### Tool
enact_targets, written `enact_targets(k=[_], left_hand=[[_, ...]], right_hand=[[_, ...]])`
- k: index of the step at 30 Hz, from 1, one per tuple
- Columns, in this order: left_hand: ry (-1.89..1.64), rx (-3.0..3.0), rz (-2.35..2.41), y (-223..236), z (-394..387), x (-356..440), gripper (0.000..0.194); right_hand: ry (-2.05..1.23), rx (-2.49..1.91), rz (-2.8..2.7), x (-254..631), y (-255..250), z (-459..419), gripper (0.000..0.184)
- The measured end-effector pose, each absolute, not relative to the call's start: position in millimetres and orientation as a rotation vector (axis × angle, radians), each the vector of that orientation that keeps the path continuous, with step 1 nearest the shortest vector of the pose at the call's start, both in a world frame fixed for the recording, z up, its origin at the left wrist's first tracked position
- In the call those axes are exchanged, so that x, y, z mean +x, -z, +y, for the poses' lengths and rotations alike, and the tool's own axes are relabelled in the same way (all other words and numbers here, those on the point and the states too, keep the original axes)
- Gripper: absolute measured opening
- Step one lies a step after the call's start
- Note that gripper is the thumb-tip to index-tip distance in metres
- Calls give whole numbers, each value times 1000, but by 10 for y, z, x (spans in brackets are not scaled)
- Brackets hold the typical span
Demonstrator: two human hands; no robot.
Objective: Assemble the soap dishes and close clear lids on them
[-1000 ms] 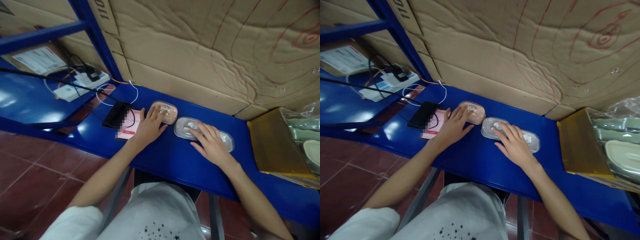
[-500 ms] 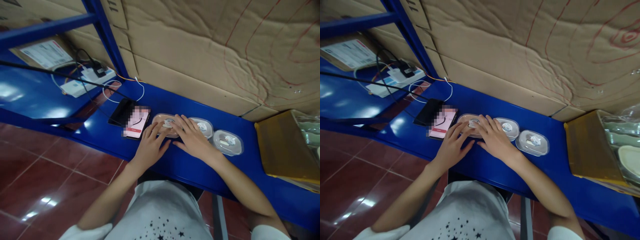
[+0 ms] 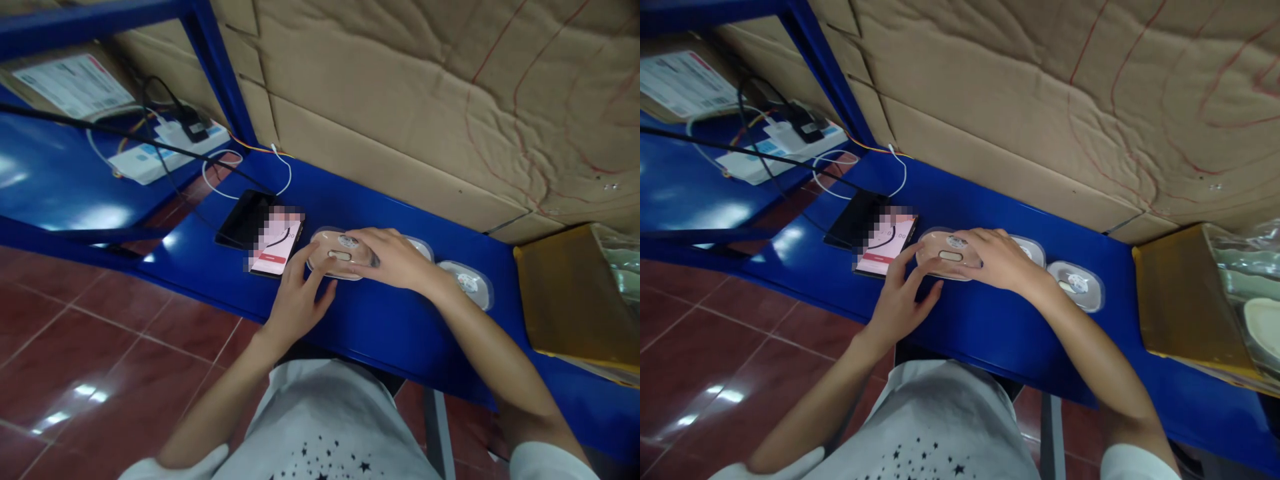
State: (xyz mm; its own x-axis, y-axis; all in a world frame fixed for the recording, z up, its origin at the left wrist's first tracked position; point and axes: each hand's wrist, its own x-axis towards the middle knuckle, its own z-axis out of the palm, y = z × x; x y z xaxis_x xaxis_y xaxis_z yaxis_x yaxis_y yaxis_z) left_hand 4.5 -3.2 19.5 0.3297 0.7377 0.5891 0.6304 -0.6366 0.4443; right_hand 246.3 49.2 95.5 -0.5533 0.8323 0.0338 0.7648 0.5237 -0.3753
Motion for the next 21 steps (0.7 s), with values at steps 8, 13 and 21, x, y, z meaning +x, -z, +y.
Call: enact_targets(k=[8,13,21], left_hand=[[-1166,2470,1255,-153,-46,32,45],[-1140,2462,1257,-169,-44,32,41],[-1045,2486,1273,-200,-57,33,27]], right_hand=[[-723,-1348,-2524,2488,-937,671,54],[-715,-1316,-2483,2541,-987,885,52],[-536,-1481,-2462,2593,-747,1344,52]])
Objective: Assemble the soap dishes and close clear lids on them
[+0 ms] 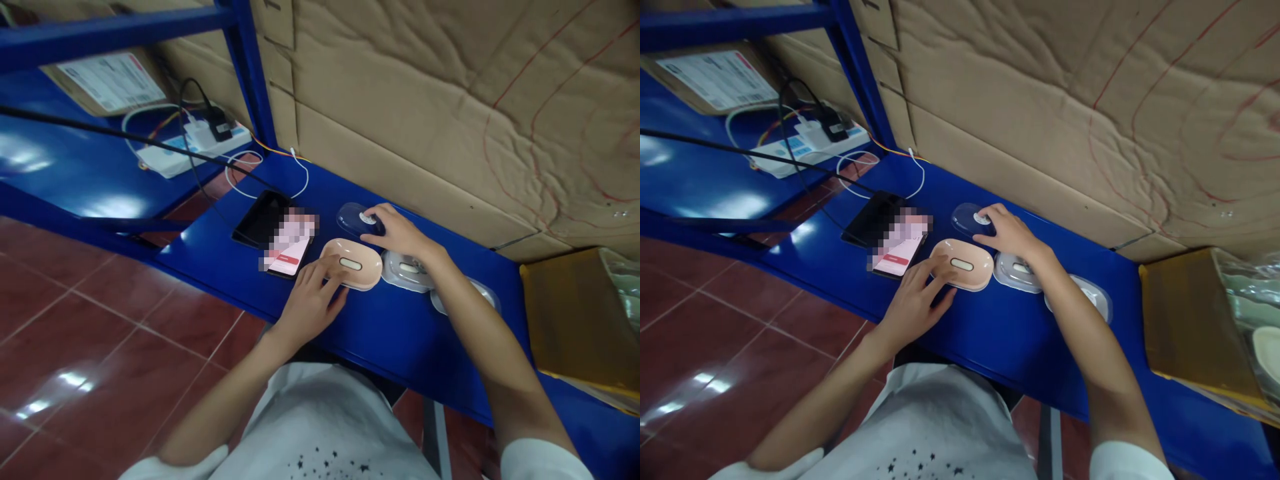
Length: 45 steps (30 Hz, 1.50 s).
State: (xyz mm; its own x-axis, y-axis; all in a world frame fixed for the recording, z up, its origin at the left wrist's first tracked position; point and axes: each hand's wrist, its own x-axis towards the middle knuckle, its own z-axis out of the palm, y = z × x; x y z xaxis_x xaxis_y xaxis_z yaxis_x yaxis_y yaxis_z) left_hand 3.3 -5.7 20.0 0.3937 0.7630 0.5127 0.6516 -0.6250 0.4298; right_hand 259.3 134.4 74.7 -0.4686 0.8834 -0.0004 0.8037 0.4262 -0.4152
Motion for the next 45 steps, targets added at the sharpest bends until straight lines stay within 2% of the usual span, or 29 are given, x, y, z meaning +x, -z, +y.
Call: enact_targets(k=[5,12,15,19,24,32,35,45], left_hand=[[-1068,2471,1247,-213,-57,31,27],[-1189,2397,1283,-210,-56,19,30],[-1258,2355,1304,-192,-52,21,28],[-1300,2290,1285,-200,-58,-3,29],[-1245,2274,1282,-204,-185,-181,30],[-1155,2293,1288,-84,-420,-392,61],[-1203,2273,1289,-70,-412,-363,67],[-1180,2220,1275,-31,-453,-344,61]], right_hand=[[-482,-1511,-2540,2610,-744,1373,57],[-215,-1318,-2623,2391,-922,753,34],[-270,-1184,-2705,2242,-911,445,32],[-273,-1131,-2785,2127,-814,229,42],[-400,-1097,-2780,2097,-830,87,36],[-449,-1090,-2657,2124,-970,15,33],[-459,-1102,-2630,2115,-979,4,33],[-612,-1126,-2581,2173,-996,-146,31]])
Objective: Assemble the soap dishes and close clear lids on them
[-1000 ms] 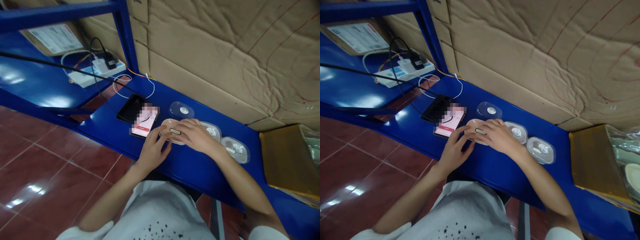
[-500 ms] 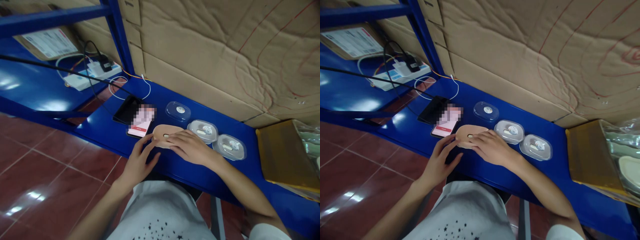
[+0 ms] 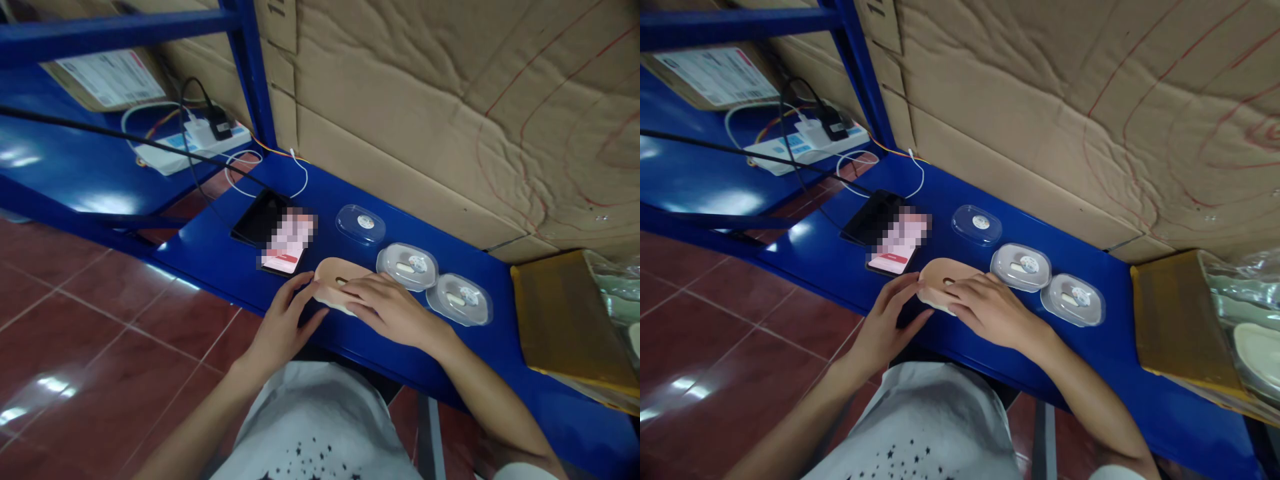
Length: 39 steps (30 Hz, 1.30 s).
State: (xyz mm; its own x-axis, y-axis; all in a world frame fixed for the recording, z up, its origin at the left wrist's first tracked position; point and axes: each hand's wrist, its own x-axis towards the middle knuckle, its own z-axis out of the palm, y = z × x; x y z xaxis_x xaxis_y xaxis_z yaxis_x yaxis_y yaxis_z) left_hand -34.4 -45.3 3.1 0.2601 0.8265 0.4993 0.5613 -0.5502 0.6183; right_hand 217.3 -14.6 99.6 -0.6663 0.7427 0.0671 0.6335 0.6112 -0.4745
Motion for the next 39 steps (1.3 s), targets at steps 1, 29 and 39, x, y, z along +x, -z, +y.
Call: enact_targets(k=[1,29,39], left_hand=[[-1175,2220,1272,-26,-457,-345,62],[-1122,2385,1838,-102,-27,-439,52],[-1056,2655,1326,-225,-375,-292,45]], right_hand=[[-646,-1111,-2569,2180,-985,-151,31],[-465,-1165,-2731,2116,-830,529,26],[-414,-1238,-2605,2572,-1058,287,33]])
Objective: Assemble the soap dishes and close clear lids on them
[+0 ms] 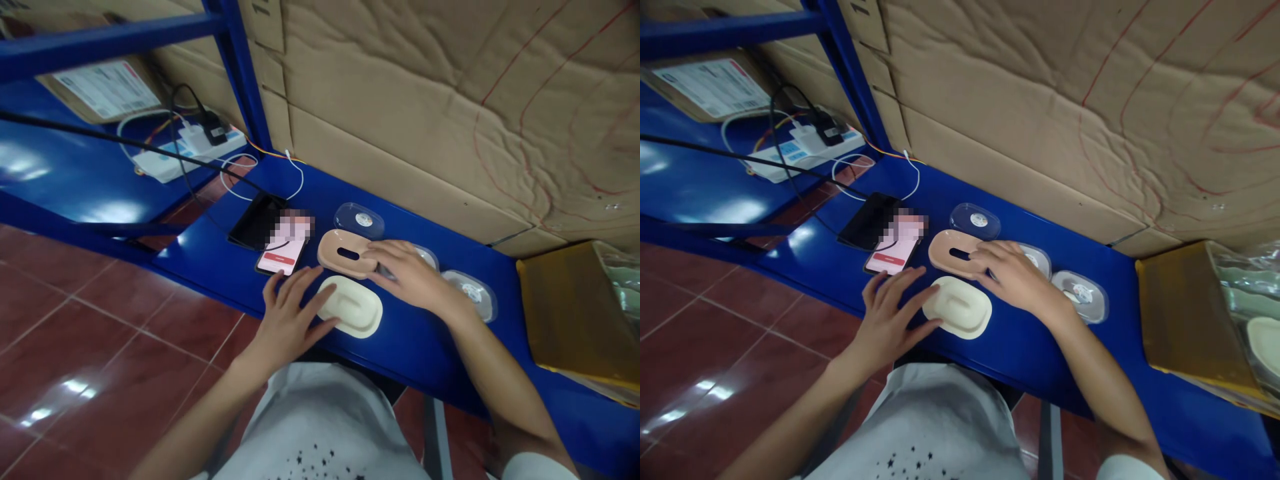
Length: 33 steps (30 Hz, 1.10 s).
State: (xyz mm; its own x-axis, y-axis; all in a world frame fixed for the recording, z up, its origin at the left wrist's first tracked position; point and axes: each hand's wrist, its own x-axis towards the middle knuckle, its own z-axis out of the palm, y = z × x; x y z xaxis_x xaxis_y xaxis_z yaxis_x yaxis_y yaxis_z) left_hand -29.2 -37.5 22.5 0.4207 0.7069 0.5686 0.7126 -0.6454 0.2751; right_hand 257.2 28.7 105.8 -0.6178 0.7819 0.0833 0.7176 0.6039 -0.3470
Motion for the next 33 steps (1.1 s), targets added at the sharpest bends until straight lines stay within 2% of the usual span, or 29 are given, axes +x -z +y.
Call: enact_targets(k=[2,6,8,12,16,20,26,28,33], left_hand=[[1012,-2713,-1226,-227,-426,-240,43],[980,-2733,-1210,-206,-434,-127,38],[973,-2733,-1232,-216,-407,-76,35],[930,-2793,-1208,-288,-362,38,33],[822,-2873,-1109,-349,-316,230,43],[711,-2909,-979,-359,-235,466,55],[680,-2902,-945,-301,-177,582,53],[694,-2910,-938,-273,-183,562,51],[766,-2929,-952,-244,-192,530,44]], right_hand=[[-354,-1378,-2571,2789,-1081,234,48],[-352,-1690,-2522,3139,-979,193,92],[-401,-1759,-2534,3215,-940,186,97],[-514,-1749,-2546,3237,-1037,192,90],[-504,-1769,-2444,3322,-1153,380,89],[-447,-1908,-2384,3514,-1046,813,95],[-450,-2055,-2394,3626,-838,1193,94],[-428,-2026,-2407,3596,-867,1115,88],[-202,-1670,-2501,3415,-1066,506,52]])
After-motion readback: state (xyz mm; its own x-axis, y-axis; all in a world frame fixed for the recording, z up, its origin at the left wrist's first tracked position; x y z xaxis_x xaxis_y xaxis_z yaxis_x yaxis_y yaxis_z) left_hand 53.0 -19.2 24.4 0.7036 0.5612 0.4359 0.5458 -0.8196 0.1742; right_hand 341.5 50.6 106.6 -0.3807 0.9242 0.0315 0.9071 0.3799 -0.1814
